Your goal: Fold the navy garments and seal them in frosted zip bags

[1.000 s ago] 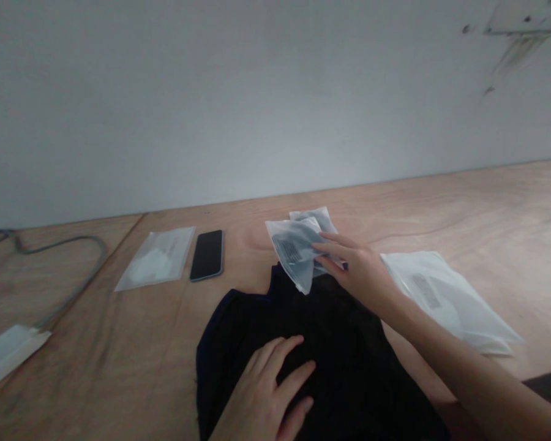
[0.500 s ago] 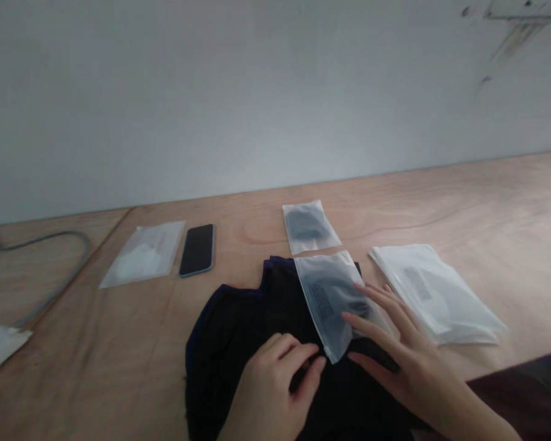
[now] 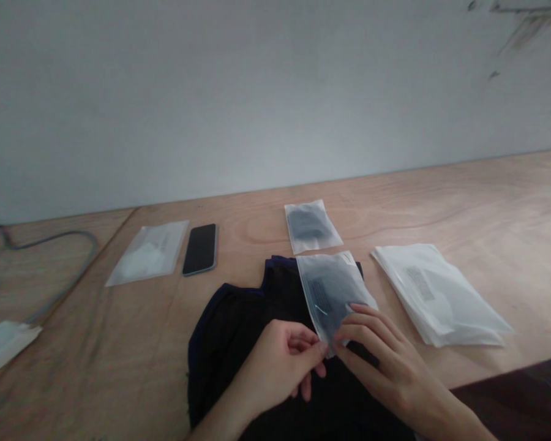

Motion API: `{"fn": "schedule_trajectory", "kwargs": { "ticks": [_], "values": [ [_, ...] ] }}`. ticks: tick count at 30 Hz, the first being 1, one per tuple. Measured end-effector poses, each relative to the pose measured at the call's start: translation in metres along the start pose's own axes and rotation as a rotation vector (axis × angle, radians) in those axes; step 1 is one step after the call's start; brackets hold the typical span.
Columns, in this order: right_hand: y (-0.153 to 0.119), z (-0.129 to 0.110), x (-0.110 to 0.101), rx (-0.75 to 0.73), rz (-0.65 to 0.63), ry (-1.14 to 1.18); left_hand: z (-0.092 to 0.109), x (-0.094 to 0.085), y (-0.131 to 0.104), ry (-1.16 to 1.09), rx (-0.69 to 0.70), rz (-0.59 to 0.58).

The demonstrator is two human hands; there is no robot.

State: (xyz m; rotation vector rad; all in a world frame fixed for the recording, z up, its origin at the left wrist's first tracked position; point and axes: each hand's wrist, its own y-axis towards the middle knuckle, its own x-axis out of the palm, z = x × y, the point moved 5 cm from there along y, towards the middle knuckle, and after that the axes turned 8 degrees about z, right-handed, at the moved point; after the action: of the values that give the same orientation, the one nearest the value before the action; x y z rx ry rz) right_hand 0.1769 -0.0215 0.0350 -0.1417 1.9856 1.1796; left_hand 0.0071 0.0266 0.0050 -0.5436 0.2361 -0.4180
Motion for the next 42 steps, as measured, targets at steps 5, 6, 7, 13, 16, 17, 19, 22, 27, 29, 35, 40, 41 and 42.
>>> {"fn": "schedule_trajectory", "kwargs": {
  "ticks": [5,6,7,13,16,17,19,22,27,29,35,40,41,42],
  "values": [
    [-0.001,-0.002,0.003,0.017,-0.001,0.087,0.014,-0.01,0.014,-0.029,-0.008,-0.022],
    [-0.002,-0.003,0.003,0.01,-0.004,0.093,0.018,-0.014,0.018,-0.023,-0.004,-0.012],
    [-0.003,-0.004,0.003,0.006,-0.009,0.101,0.021,-0.018,0.023,-0.014,0.001,0.003],
    [-0.003,-0.007,-0.001,0.079,0.004,0.164,0.048,-0.045,0.061,0.111,0.056,0.128],
    [0.0,-0.012,-0.003,0.091,0.032,0.171,0.058,-0.055,0.08,0.187,0.061,0.188],
    [0.002,-0.014,-0.003,0.092,0.038,0.179,0.06,-0.058,0.086,0.21,0.065,0.205],
    [0.004,-0.017,-0.002,0.095,0.053,0.194,0.063,-0.061,0.093,0.257,0.083,0.236],
    [0.005,-0.019,-0.001,0.059,0.054,0.169,0.062,-0.067,0.089,0.346,0.144,0.291],
    [0.006,0.001,-0.012,0.114,0.045,0.07,0.056,-0.07,0.043,0.533,0.324,0.401],
    [0.008,0.018,-0.013,0.229,0.01,0.008,0.052,-0.063,0.023,0.59,0.371,0.378],
    [0.011,0.038,0.013,0.319,-0.203,-0.115,0.04,-0.034,0.003,0.608,0.439,0.318],
    [0.006,0.034,0.026,0.321,-0.231,-0.148,0.038,-0.029,0.012,0.618,0.447,0.337],
    [0.005,0.034,0.026,0.322,-0.229,-0.154,0.038,-0.028,0.013,0.611,0.45,0.321],
    [0.005,0.034,0.026,0.321,-0.227,-0.162,0.039,-0.027,0.014,0.6,0.453,0.304]
  ]
}}
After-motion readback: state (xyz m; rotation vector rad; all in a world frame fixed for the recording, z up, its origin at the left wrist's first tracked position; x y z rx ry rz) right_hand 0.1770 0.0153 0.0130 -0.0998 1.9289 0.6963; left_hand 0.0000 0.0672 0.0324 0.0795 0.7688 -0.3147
